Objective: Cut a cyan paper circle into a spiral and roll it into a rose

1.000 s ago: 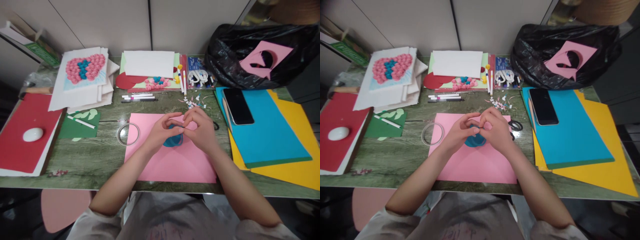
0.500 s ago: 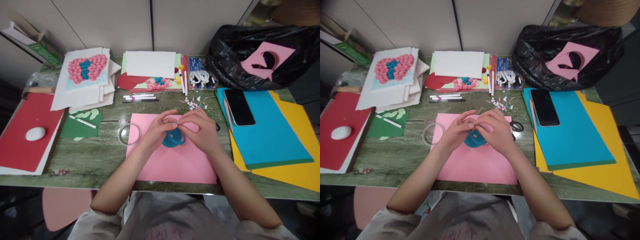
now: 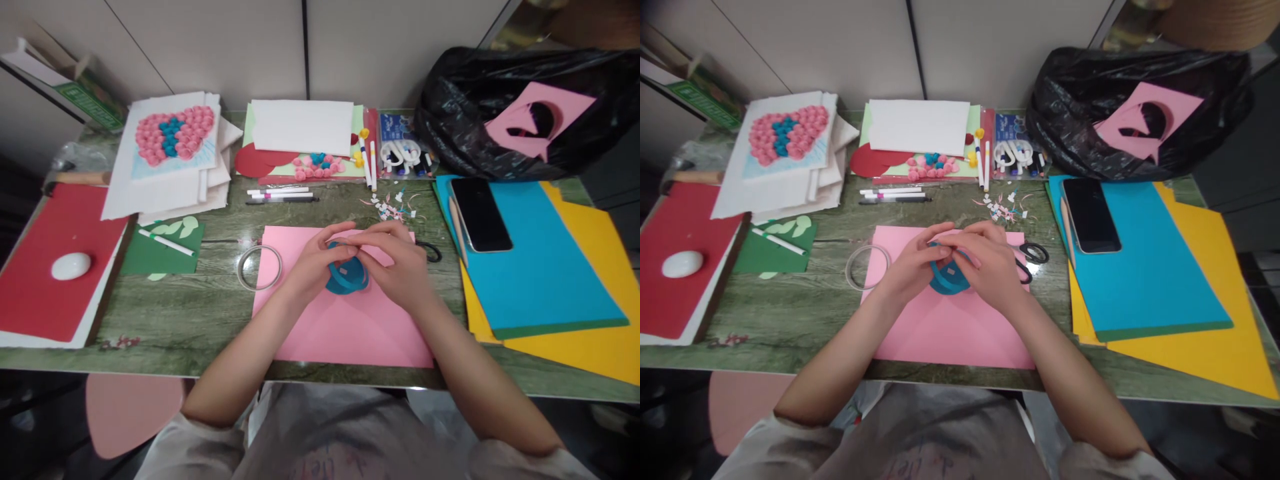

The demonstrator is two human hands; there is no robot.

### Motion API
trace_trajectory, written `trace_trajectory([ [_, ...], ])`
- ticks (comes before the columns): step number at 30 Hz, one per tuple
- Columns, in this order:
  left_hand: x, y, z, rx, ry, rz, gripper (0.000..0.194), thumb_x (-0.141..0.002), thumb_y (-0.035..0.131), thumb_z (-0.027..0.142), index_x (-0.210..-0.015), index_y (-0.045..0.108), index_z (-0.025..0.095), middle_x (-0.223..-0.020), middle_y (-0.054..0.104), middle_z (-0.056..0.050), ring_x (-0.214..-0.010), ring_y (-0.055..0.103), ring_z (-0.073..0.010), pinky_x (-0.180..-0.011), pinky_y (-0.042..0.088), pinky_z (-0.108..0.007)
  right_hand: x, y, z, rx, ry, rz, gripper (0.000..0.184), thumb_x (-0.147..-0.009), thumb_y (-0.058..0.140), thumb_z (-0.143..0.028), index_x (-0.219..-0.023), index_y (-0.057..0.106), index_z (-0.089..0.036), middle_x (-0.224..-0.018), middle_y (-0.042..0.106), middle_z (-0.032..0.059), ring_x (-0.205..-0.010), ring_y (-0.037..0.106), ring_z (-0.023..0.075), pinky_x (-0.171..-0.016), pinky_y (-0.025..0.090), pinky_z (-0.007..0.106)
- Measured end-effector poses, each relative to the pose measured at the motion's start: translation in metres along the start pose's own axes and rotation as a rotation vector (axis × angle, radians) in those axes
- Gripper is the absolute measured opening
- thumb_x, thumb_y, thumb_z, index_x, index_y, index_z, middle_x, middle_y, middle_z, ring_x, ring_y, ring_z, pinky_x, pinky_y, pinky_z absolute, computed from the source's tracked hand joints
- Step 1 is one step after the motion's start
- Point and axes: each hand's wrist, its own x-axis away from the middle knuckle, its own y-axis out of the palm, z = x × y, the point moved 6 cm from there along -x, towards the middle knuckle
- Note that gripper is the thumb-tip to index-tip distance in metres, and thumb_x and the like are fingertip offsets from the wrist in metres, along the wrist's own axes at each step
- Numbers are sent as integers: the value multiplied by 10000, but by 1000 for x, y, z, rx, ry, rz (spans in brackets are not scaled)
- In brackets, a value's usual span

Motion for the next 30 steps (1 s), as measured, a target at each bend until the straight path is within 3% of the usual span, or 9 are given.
trace_trajectory([
  [5, 1, 1, 5, -66, 57, 5, 443, -612, 773, 131, -1027, 635, 202, -788, 686, 15, -726, 625, -105, -706, 440, -230, 2, 3, 1, 42, -25, -16, 267, -858, 558, -128, -1035, 670, -293, -904, 672, 13, -876, 597, 168, -780, 462, 351],
  [9, 2, 5, 5, -114, 74, -26, 474, -622, 777, 153, -1063, 611, 205, -879, 700, -18, -834, 636, -146, -762, 445, -262, 3, -4, 7, 26, 99, 93, 280, -790, 649, -142, -1028, 678, -287, -831, 656, 7, -822, 588, 168, -750, 471, 340],
  [14, 4, 11, 1, -165, 83, -79, 449, -657, 764, 176, -1077, 608, 190, -895, 681, -32, -825, 618, -137, -742, 446, -254, 0, -9, 7, -52, 171, 115, 322, -753, 673, -116, -1012, 684, -307, -743, 696, -28, -796, 548, 178, -738, 469, 331],
  [22, 5, 14, 1, -141, 75, -96, 388, -669, 748, 168, -1037, 624, 186, -845, 670, -12, -807, 605, -117, -737, 438, -234, 1, -8, 8, -29, 169, 83, 343, -731, 632, -82, -980, 686, -313, -715, 672, -31, -765, 528, 187, -688, 456, 337],
  [30, 5, 16, 1, -127, 81, -119, 305, -677, 725, 130, -966, 634, 168, -818, 658, -5, -801, 593, -108, -722, 431, -225, -1, -5, 2, 7, 59, 49, 347, -740, 593, -72, -985, 682, -302, -655, 582, -22, -713, 488, 174, -679, 413, 320],
])
